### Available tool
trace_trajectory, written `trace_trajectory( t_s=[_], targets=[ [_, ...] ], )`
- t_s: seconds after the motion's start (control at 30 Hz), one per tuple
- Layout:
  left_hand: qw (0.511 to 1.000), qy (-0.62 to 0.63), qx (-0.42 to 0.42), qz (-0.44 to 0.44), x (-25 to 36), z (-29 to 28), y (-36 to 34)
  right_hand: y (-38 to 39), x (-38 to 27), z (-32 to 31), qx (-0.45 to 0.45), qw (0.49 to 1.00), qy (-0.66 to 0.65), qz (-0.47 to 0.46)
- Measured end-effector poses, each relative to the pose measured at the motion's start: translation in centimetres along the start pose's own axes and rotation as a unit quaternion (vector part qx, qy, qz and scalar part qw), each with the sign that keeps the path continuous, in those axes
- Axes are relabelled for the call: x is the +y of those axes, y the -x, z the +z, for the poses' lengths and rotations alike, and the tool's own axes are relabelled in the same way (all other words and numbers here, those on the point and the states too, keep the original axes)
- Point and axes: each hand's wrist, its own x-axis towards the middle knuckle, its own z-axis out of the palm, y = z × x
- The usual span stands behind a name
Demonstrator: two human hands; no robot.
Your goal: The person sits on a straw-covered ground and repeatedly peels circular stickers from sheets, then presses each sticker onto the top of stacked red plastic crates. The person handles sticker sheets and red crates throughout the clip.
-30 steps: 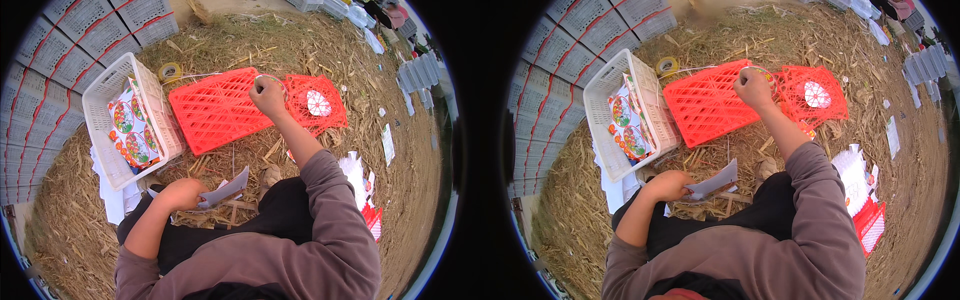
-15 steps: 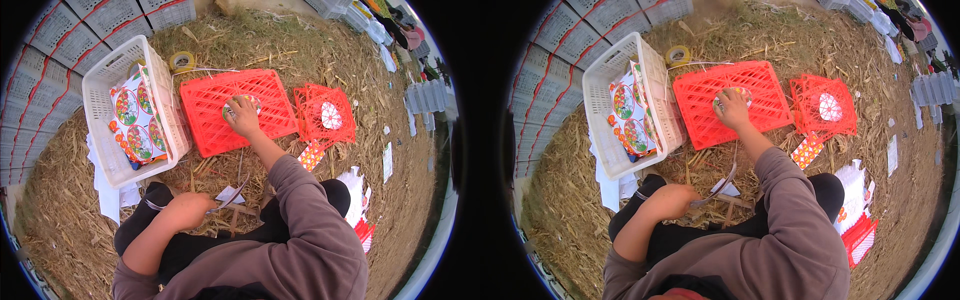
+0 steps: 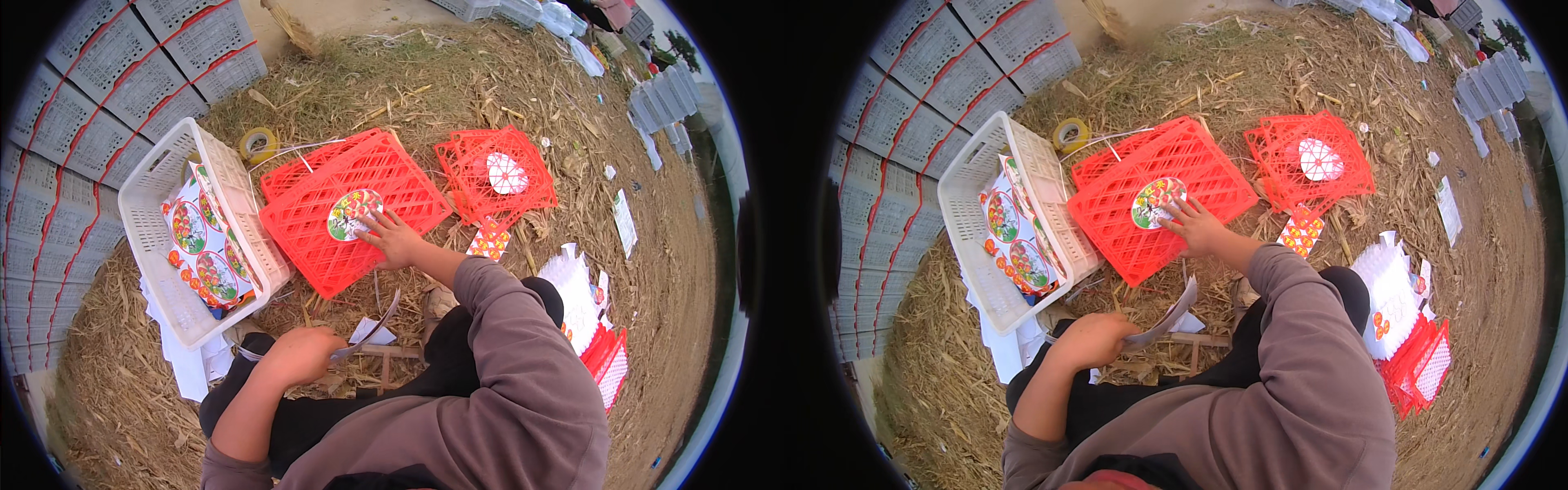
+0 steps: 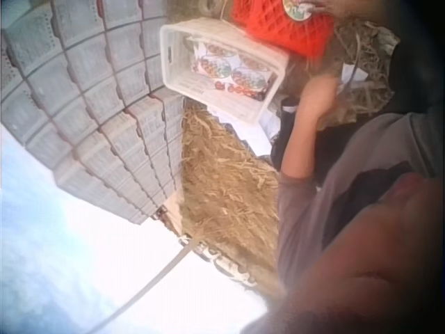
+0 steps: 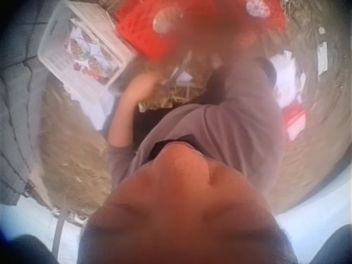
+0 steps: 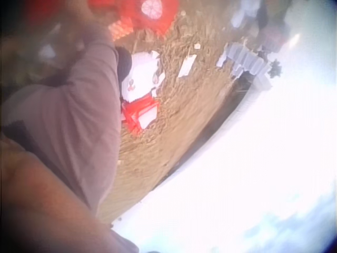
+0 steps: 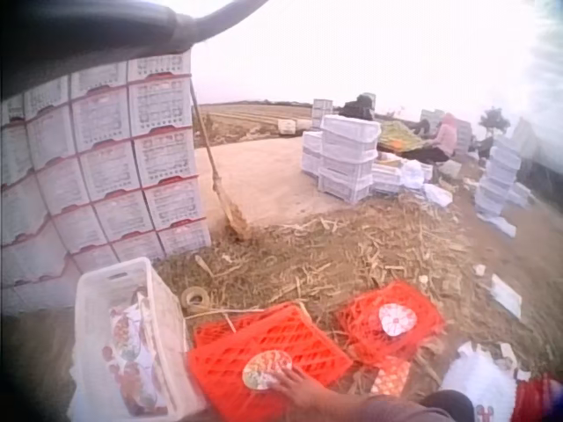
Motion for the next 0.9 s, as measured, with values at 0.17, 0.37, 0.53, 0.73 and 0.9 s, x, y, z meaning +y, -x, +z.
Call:
trace_trajectory(
  t_s=[0.17,0.37,0.53,0.73,0.9],
  targets=[
    [1.0,-0.007,-0.003,0.017,0.8,-0.5,-0.6,3.8,1.8,-0.5,-0.016,0.997,0.057,0.043],
    [0.999,-0.042,0.01,0.014,0.6,-0.8,-1.1,2.5,3.6,-1.2,0.044,0.998,0.04,-0.036],
    [0.999,-0.026,0.013,0.02,0.7,-0.9,-1.3,0.3,3.6,-3.8,0.046,0.998,-0.032,0.011],
    [0.999,-0.023,0.035,0.03,0.1,-0.8,-1.5,-1.5,3.7,-7.4,0.055,0.989,-0.13,0.04],
    [0.998,-0.035,0.046,0.034,-0.2,-1.3,-1.5,-0.3,3.8,-10.2,0.25,0.965,-0.079,0.03]
  ],
)
